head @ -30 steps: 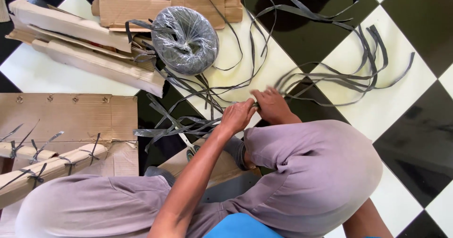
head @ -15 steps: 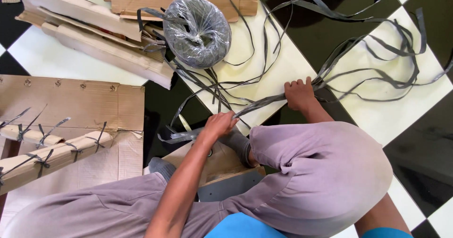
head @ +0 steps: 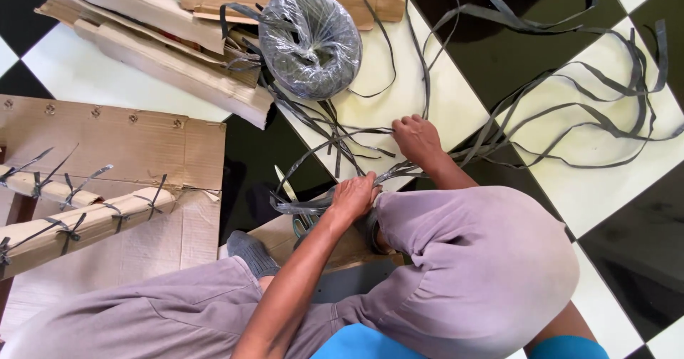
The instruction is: Cutting black plastic straps from a roll and tying them onto a cardboard frame
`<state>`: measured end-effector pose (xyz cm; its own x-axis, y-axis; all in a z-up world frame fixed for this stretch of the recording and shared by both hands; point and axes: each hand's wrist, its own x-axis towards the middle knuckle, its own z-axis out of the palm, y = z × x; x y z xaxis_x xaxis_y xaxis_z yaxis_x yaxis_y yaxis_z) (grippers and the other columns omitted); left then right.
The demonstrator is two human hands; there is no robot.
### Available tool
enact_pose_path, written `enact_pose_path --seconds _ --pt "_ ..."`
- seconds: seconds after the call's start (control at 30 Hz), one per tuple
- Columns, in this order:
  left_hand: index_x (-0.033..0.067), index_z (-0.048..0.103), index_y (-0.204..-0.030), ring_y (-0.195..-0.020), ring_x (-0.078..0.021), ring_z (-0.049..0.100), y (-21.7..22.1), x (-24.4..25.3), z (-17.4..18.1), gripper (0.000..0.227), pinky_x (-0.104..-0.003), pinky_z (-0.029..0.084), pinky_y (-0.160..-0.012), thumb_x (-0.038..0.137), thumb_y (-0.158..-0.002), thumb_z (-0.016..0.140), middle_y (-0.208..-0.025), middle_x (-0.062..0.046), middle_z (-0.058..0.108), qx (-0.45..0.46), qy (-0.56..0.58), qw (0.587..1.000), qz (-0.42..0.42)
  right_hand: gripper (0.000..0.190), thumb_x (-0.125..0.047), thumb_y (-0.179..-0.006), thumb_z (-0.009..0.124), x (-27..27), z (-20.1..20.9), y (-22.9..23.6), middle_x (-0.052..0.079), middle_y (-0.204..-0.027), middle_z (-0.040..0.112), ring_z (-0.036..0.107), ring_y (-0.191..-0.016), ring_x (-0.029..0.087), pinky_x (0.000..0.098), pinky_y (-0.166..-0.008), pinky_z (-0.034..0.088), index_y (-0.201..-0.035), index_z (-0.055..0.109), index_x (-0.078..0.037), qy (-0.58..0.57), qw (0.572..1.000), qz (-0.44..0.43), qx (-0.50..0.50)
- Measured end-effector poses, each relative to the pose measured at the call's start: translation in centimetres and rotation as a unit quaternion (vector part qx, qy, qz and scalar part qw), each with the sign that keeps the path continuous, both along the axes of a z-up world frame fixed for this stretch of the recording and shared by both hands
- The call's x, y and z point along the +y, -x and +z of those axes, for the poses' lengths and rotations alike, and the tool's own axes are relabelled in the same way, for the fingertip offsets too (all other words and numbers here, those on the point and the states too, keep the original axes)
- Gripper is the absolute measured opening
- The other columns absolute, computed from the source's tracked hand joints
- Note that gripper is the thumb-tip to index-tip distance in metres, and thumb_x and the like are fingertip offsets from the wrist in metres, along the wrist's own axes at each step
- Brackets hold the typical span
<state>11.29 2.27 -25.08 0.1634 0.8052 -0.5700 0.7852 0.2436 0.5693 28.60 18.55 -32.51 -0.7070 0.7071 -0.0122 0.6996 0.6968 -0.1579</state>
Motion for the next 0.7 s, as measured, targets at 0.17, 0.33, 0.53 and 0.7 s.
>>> enact_pose_path --seconds 0.17,0.33,0.53,0.7 --pt "0.0079 0.054 -0.107 -0.091 -0.048 0.073 0.0 0.6 0.0 0.024 -0.061 0.057 -0.082 0.031 -0.1 0.052 -0.092 -0.022 0.072 -0.003 -0.024 1.0 0.012 0.015 -0.03 -0.102 0.065 1.7 6.2 -0.2 0.004 -0.073 0.07 0.069 -0.079 0.03 0.0419 -0.074 0.055 -0.093 0.067 -0.018 0.171 0.955 -0.095 0.223" --pt "0.0079 0.052 -0.108 -0.09 -0.0489 0.073 -0.4 1.3 -0.3 0.026 -0.062 0.057 -0.082 0.032 -0.1 0.051 -0.094 -0.021 0.072 -0.019 -0.036 0.999 0.024 0.026 -0.031 -0.111 0.057 2.6 11.7 0.0 0.001 -0.061 0.066 0.064 -0.063 0.02 0.0322 -0.067 0.052 -0.093 0.068 -0.017 0.293 0.895 -0.134 0.309" --pt "0.0083 0.053 -0.108 -0.086 -0.0492 0.073 -0.9 0.8 -1.4 0.022 -0.062 0.057 -0.078 0.029 -0.099 0.054 -0.089 -0.019 0.072 -0.021 -0.044 0.999 0.009 0.02 -0.026 -0.111 0.056 1.6 10.0 0.4 0.003 -0.057 0.059 0.058 -0.059 0.017 0.0327 -0.068 0.053 -0.108 0.073 -0.016 0.288 0.886 -0.156 0.327" --pt "0.0115 0.059 -0.113 -0.093 -0.049 0.073 -1.3 0.4 -0.1 0.02 -0.062 0.057 -0.082 0.018 -0.097 0.048 -0.089 -0.02 0.074 -0.05 -0.04 0.996 -0.055 0.024 -0.018 -0.093 0.07 -0.6 8.2 1.1 0.011 -0.1 0.074 0.073 -0.094 0.033 0.0498 -0.08 0.059 -0.116 0.071 -0.019 0.24 0.962 -0.095 0.089"
